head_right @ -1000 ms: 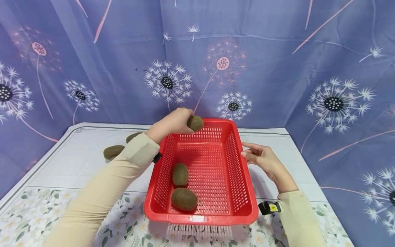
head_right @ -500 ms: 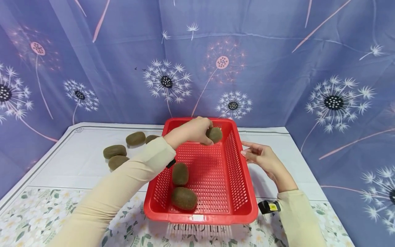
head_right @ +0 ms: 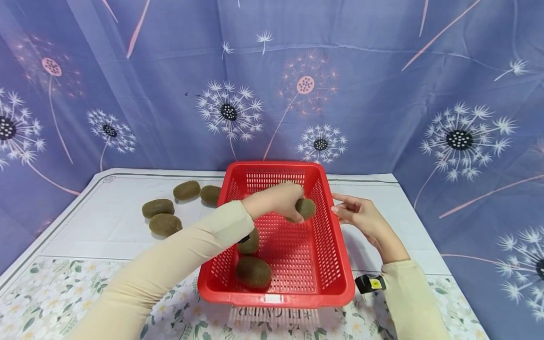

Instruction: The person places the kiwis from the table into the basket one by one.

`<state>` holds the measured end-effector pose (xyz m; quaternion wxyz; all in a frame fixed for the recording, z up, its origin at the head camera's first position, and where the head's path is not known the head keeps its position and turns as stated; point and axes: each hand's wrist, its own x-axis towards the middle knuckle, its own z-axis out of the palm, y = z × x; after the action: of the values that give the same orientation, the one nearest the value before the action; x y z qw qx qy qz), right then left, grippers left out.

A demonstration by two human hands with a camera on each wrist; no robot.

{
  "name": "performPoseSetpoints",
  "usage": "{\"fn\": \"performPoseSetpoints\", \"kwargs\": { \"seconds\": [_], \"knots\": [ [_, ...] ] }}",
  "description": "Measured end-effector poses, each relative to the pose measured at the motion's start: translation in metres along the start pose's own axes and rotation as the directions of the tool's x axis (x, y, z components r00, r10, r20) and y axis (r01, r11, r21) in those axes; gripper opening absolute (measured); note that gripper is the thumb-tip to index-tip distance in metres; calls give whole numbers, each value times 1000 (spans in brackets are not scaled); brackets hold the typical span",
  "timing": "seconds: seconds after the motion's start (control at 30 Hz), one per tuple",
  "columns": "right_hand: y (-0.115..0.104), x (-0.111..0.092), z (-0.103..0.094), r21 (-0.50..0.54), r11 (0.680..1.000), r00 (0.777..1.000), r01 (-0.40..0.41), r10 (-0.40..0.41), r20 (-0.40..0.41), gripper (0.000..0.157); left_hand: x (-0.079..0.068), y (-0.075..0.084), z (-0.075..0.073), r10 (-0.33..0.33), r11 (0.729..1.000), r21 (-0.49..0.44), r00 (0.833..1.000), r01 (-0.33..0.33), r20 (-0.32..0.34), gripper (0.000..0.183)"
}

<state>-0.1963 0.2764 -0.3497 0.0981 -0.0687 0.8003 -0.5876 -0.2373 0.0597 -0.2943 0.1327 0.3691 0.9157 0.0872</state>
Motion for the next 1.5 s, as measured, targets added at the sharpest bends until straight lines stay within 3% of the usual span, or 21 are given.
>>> {"fn": "performPoseSetpoints", "kwargs": {
  "seconds": [0.33, 0.8, 0.93, 1.23, 1.5],
  "knots": [
    [-2, 0, 1, -10, 1000, 1000, -11, 11, -2, 57, 2, 7, 23, -7, 1000, 13, 998, 6, 67, 31],
    [-1, -1, 1, -4, 1000, 1000, -12, 12, 6, 58, 7, 11, 48, -25, 997, 74, 995, 18, 96, 34],
    [0, -1, 1, -10, 1000, 1000, -10, 10, 4, 58, 7, 12, 48, -18, 994, 110, 994, 6, 112, 34],
    [0, -1, 1, -14, 1000, 1000, -7, 7, -2, 58, 1, 10, 37, -33, 999, 15, 993, 32, 112, 24],
    [1, 0, 1, -7, 1000, 1000, -5, 5, -3, 58, -4, 6, 26, -33, 999, 39, 995, 30, 94, 31]
  ]
}}
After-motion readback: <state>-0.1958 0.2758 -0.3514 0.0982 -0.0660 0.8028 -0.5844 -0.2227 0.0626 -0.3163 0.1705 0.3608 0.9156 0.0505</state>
